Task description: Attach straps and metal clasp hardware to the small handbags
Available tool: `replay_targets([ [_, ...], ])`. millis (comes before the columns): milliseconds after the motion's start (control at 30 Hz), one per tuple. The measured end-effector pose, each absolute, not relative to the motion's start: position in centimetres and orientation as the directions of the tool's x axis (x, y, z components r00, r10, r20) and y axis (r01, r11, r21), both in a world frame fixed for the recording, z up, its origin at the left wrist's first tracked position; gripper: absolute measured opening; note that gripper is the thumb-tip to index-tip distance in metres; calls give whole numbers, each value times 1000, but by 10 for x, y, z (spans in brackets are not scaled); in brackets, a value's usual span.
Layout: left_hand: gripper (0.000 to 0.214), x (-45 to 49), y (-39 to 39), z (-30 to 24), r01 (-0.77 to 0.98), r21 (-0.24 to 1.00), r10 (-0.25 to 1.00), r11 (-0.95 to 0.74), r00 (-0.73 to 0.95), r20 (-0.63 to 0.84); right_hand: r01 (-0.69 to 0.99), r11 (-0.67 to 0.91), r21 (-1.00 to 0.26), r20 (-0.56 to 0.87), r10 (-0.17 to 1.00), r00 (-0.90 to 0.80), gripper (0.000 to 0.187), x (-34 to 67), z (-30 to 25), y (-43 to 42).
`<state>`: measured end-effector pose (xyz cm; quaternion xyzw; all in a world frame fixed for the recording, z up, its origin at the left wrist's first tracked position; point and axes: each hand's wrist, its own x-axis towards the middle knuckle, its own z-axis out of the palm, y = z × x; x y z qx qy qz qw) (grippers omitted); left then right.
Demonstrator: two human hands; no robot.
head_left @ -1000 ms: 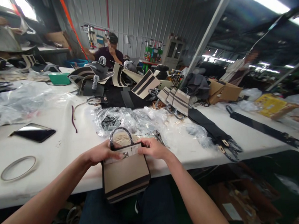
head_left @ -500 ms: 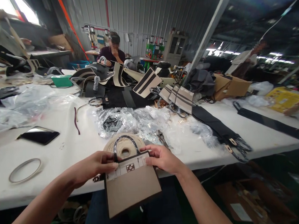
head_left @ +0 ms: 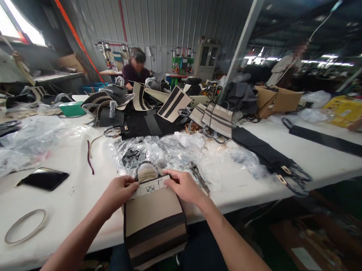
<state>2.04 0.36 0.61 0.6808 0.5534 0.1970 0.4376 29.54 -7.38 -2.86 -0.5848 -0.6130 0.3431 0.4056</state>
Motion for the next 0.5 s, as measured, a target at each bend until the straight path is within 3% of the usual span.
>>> replay_targets([
  [167,35,16,2,0,702,697,948,-147,302,-105,581,232,-780,265,964,-29,36,292,-33,-82],
  [400,41,23,-7,-13,772,590,963,-234,268,31,715,316,-624,428,903,-26,37,283,-55,-82],
  [500,50,26,-12,-25,811,529,966,-251,241,89,777,294,-557,431,902,-32,37,279,-53,-87],
])
